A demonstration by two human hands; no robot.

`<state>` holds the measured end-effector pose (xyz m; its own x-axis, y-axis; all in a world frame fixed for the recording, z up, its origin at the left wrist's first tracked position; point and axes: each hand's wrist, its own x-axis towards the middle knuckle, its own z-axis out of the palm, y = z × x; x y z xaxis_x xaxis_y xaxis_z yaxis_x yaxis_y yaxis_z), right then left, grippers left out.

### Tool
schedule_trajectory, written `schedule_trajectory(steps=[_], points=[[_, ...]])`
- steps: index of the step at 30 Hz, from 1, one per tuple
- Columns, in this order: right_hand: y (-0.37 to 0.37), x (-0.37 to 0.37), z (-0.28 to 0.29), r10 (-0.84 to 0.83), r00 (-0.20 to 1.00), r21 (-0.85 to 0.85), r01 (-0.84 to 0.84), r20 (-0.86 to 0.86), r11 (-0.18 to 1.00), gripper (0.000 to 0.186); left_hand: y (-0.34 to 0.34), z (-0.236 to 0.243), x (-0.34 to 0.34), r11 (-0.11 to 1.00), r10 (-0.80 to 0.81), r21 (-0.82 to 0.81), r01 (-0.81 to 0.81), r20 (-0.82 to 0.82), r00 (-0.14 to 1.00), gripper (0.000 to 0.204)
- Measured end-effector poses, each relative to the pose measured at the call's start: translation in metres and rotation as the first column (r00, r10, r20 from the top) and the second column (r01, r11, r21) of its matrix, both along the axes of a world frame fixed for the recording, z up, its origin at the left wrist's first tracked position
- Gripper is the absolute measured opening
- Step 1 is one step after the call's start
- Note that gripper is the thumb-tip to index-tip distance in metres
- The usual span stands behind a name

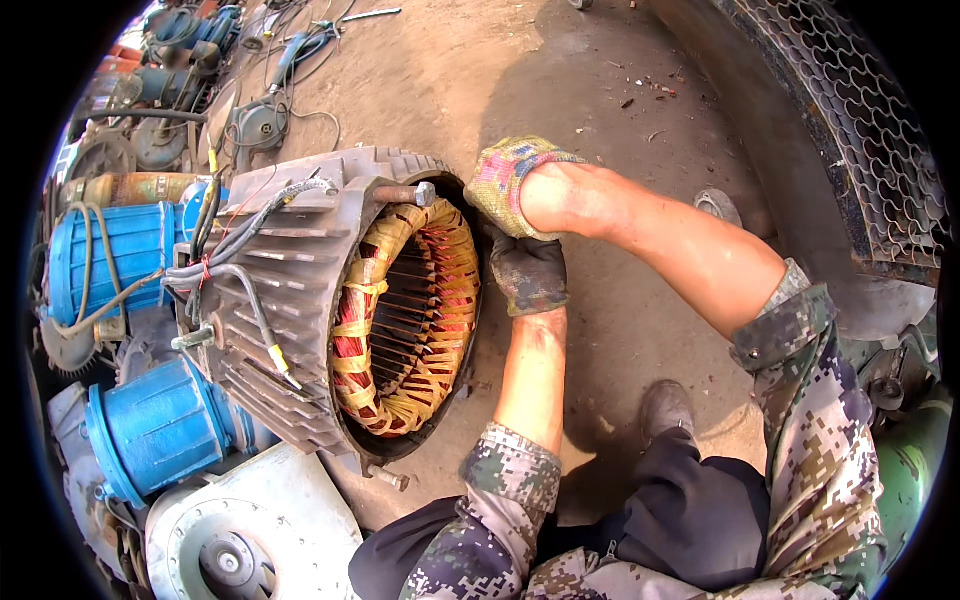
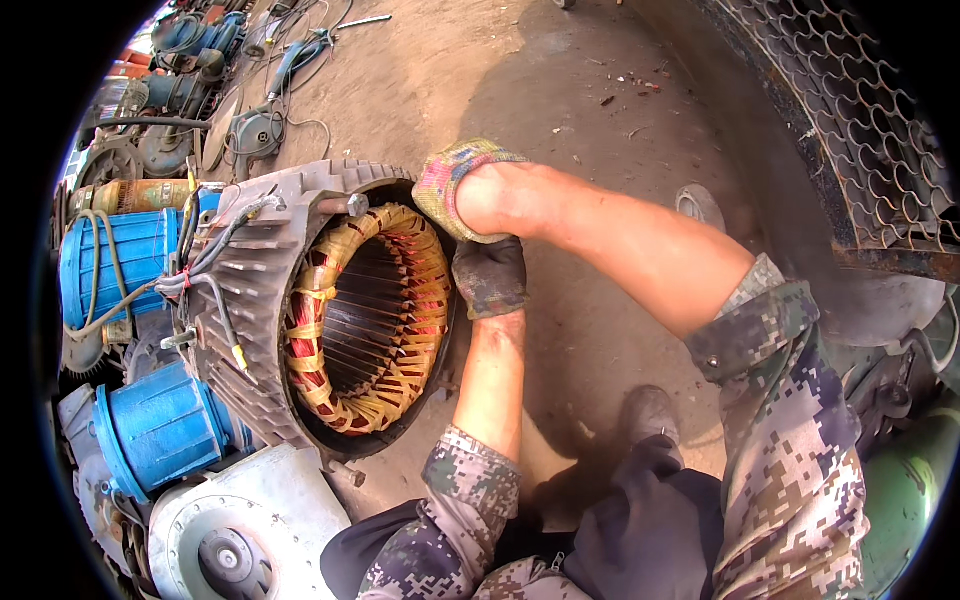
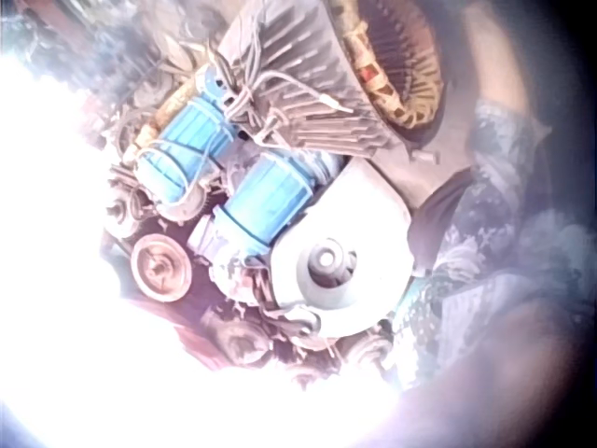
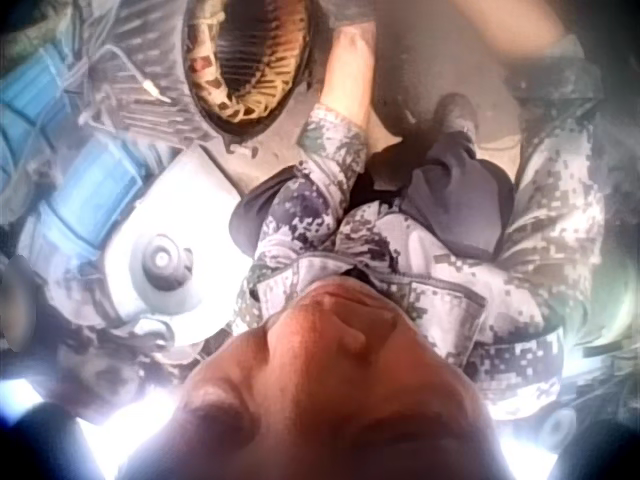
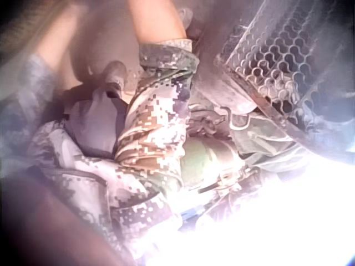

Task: The person uses a metal file to scrape and smooth the edges of an electric motor stator. They repeatedly file the metal housing and then wipe the area with a cloth.

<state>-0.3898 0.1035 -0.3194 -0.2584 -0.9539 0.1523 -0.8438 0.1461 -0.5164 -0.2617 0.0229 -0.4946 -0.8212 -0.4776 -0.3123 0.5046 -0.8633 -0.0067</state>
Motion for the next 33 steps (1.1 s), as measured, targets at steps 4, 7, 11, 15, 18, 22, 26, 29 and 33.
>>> schedule_trajectory(steps=[4,7,11,15,18,22,26,29,33], points=[[0.01,-0.001,-0.007,-0.009,1.0,0.029,0.01,-0.022,1.0,0.026,0.016,0.024,-0.008,1.0,-0.019,0.013,0.018,0.067,0.998,0.036],[0.009,-0.005,-0.005,-0.003,1.0,0.05,0.004,-0.022,0.999,0.025,0.025,0.043,-0.012,1.0,-0.01,-0.015,0.011,0.013,1.0,0.033],[0.001,-0.002,-0.004,0.004,0.999,0.038,-0.003,-0.037,0.999,0.025,0.025,0.023,-0.002,0.886,0.108,-0.461,0.055,0.319,0.942,0.031],[-0.002,0.004,-0.003,0.021,0.999,0.042,-0.019,-0.04,0.999,0.025,0.008,0.009,0.006,0.963,0.023,-0.267,0.022,0.164,0.986,0.036],[0.007,-0.001,-0.001,0.02,0.998,0.063,-0.016,-0.061,0.998,0.025,0.015,0.027,-0.005,0.999,-0.024,-0.03,0.026,0.08,0.996,0.037],[0.004,-0.008,0.007,0.035,0.997,0.071,-0.031,-0.064,0.997,0.024,0.025,0.05,-0.015,0.988,0.033,-0.151,-0.02,0.084,0.996,0.033],[-0.002,-0.005,0.009,0.042,0.997,0.066,-0.038,-0.058,0.997,0.024,0.017,0.03,-0.012,0.902,0.1,-0.432,0.016,0.243,0.965,0.034],[-0.002,-0.007,0.009,0.051,0.995,0.085,-0.044,-0.081,0.995,0.024,0.015,0.017,-0.001,0.954,0.051,-0.301,0.011,0.198,0.979,0.034],[0.002,-0.01,0.012,0.09,0.99,0.14,-0.074,-0.11,0.987,0.024,0.023,0.028,-0.013,0.996,0.01,-0.091,0.003,0.145,0.989,0.036]])
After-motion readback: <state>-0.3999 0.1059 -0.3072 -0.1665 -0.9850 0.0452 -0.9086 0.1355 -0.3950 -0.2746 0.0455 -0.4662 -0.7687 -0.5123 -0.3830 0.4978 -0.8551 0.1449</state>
